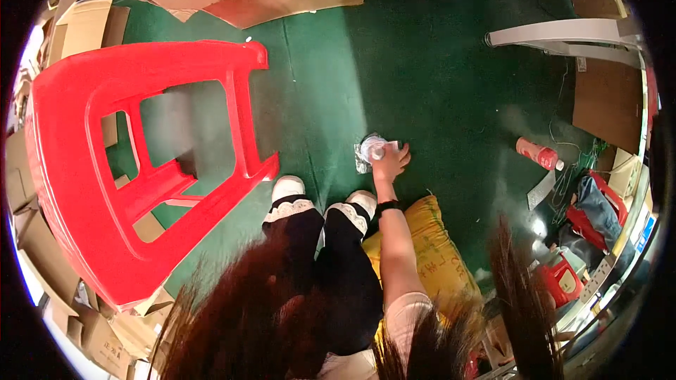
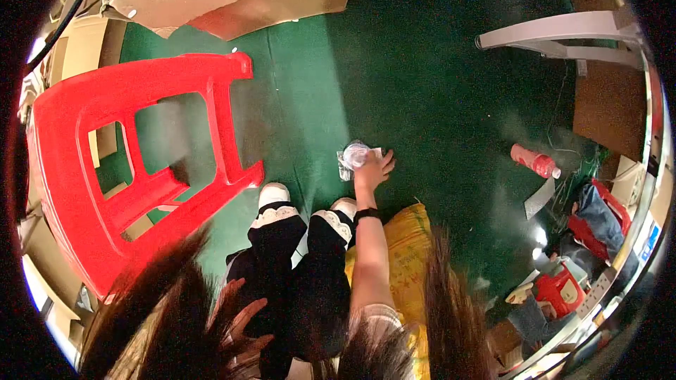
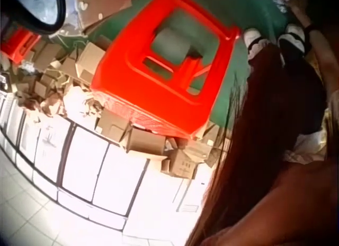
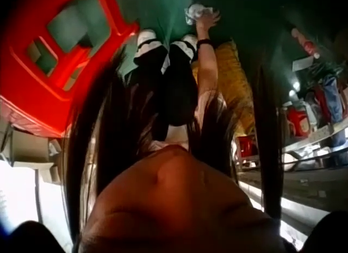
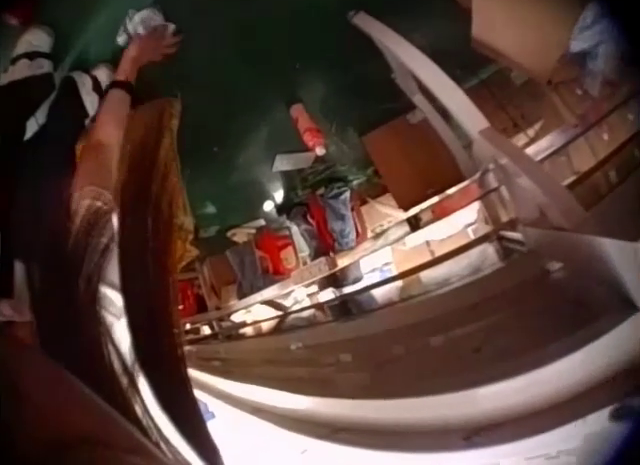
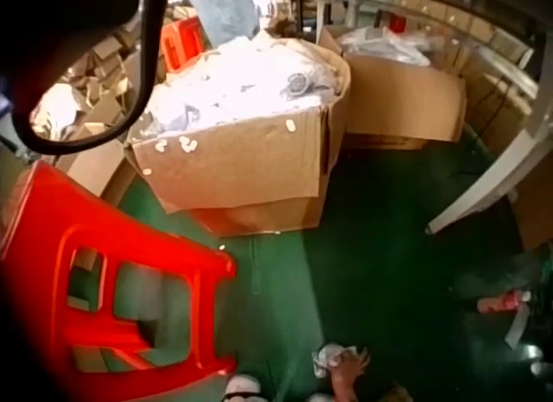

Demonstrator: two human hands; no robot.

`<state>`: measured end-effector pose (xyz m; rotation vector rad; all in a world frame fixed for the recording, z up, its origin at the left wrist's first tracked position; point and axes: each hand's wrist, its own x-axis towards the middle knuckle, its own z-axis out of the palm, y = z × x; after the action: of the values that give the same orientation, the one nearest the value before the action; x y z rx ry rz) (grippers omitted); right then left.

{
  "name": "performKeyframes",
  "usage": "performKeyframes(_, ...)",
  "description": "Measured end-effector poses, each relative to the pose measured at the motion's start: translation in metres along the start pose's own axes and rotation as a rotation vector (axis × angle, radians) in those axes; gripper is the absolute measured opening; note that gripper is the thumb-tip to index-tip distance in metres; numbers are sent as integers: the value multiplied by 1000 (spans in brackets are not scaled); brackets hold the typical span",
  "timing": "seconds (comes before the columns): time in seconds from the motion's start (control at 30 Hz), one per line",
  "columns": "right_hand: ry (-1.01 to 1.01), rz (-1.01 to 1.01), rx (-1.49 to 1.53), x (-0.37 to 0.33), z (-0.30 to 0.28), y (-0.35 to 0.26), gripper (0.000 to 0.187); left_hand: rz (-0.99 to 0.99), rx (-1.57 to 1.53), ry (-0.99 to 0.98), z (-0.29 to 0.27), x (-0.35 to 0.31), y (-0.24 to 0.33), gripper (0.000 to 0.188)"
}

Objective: The person packs items by hand, placing a bubble-wrapped device and a small plastic bag into a white box before closing the lid. This process is repeated multiple times, with the person occasionally retrieving more plastic bags from a yellow sack.

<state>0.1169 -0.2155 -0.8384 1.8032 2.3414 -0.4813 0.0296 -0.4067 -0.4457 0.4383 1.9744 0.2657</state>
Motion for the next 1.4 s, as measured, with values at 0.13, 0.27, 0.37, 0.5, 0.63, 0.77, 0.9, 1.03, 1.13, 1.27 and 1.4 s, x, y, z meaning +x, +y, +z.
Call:
performKeyframes(0.13,3,-18,322,13,22,29,40,52,-8,-14,4,-2,-2,59)
performKeyframes(0.27,-297,102,688,-19,-27,18,34,79,28,-8,-4,-23,15,56)
performKeyframes(0.37,-248,190,916,-56,-95,12,30,137,60,-6,-12,-50,28,54)
performKeyframes(0.5,-258,12,938,-108,-267,-37,21,320,188,167,-24,-64,3,49)
performKeyframes(0.63,-249,84,1233,-178,-440,-80,10,617,-189,430,-107,-111,103,40)
performKeyframes(0.77,-315,-41,1374,-227,-607,-102,21,833,-403,166,-177,-169,210,42)
performKeyframes(0.9,-138,60,1491,-250,-718,-87,23,1208,-27,-101,-214,-229,294,41)
performKeyframes(1.03,63,109,1478,-267,-778,-50,23,1153,14,-313,-212,-266,355,35)
performKeyframes(1.13,158,6,1336,-270,-817,-23,23,1041,-69,-351,-200,-285,392,30)
performKeyframes(1.27,345,54,1260,-242,-844,25,25,1338,28,-213,-203,-278,449,31)
performKeyframes(1.4,520,359,1087,-200,-850,96,30,1297,-298,-157,-236,-288,491,28)
